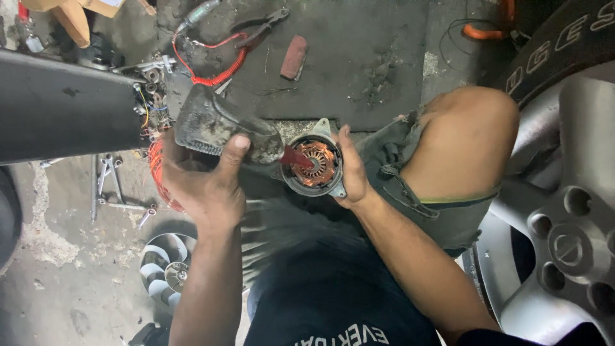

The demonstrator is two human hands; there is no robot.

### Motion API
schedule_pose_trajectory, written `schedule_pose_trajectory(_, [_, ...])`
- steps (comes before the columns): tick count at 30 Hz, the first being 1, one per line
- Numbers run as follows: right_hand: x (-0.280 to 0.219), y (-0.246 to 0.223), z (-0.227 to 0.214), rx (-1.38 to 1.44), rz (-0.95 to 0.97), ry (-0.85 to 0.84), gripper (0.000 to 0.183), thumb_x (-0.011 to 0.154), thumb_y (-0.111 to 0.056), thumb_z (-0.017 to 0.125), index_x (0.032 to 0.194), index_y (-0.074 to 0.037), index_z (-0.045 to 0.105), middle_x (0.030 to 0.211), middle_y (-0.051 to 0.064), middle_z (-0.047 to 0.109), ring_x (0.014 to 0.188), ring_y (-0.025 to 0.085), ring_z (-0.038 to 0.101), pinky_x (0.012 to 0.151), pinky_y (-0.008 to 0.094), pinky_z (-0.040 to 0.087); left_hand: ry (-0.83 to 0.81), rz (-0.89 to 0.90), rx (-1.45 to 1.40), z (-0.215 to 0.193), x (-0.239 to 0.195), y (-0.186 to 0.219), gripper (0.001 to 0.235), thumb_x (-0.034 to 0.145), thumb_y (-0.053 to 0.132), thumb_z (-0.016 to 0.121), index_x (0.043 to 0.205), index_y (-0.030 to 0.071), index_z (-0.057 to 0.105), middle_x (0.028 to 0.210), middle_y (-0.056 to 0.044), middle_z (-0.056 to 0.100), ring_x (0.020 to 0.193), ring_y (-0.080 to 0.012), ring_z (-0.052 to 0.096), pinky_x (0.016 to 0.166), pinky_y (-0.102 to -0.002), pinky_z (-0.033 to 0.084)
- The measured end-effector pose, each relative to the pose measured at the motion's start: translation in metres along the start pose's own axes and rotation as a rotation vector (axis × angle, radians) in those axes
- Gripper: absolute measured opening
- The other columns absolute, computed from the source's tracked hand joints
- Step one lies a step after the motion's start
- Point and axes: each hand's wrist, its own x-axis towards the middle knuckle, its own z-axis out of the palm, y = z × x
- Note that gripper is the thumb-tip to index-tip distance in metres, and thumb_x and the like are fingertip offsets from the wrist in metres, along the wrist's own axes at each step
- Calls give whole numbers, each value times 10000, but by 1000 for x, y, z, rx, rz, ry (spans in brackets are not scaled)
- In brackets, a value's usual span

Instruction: The person sits on the floor and assembles an alternator by inserting a rotor into the housing, applying red grease, and attaching the stator assembly. They then use pliers and a screwdriver to secure the casing and adjust internal components.

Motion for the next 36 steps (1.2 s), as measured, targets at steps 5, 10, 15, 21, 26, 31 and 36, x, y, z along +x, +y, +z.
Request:
schedule_pose_trajectory(5, [-1, 2, -4, -10, -9, 10, 782, 983, -662, 468, 1393, -2, 564, 1288, 326, 639, 1150, 464, 662, 872, 573, 617, -11, -19, 4, -7, 3, 2, 621, 798, 138, 953, 1253, -31, 566, 1121, -198, 651, 1123, -271, 646, 1022, -448, 553])
schedule_pose_trajectory(10, [-4, -3, 3, -14, -11, 4, 790, 993, -656, 443, 1417, 4, 541, 1325, 311, 624, 1193, 444, 643, 908, 558, 604, 1, -17, -10, 0, 5, 9, 598, 818, 122, 942, 1259, -34, 569, 1110, -188, 655, 1123, -256, 652, 1008, -436, 570])
schedule_pose_trajectory(15, [-3, 4, -6, -4, -8, 16, 779, 998, -663, 417, 1412, -18, 556, 1327, 293, 628, 1193, 429, 645, 907, 555, 608, 8, -19, -37, 5, 2, 5, 586, 807, 100, 940, 1246, -33, 575, 1103, -189, 663, 1124, -256, 652, 1003, -431, 565])
schedule_pose_trajectory(21, [1, 6, -10, -12, -27, -2, 803, 987, -684, 410, 1435, -31, 546, 1353, 298, 616, 1226, 437, 626, 947, 575, 585, 52, -42, 22, 0, 9, -14, 653, 821, 169, 948, 1306, -36, 561, 1158, -211, 649, 1156, -274, 634, 1028, -466, 562])
schedule_pose_trajectory(26, [0, 5, -8, -23, -65, 58, 762, 1000, -651, 447, 1425, -27, 549, 1347, 295, 618, 1233, 418, 623, 971, 555, 573, 369, -641, -121, 16, 27, -29, 813, 812, 377, 845, 1429, -39, 519, 1402, -278, 586, 1394, -403, 511, 1071, -562, 437])
schedule_pose_trajectory(31, [12, 16, -11, -156, -137, 159, 613, 1065, -515, 434, 1388, -27, 617, 1369, 206, 644, 1247, 303, 613, 1041, 475, 542, 277, -1007, -576, 31, 84, -98, 622, 820, 295, 837, 1287, -4, 556, 1339, -204, 481, 1256, -378, 530, 1015, -488, 463])
schedule_pose_trajectory(36, [6, 0, 30, -316, -90, 293, 640, 1058, -522, 435, 1400, -9, 609, 1448, 189, 594, 1336, 294, 556, 1144, 470, 458, 124, -1141, -647, 81, 145, -177, 435, 822, 191, 800, 1149, 30, 563, 1117, -147, 555, 1078, -358, 641, 915, -479, 547])
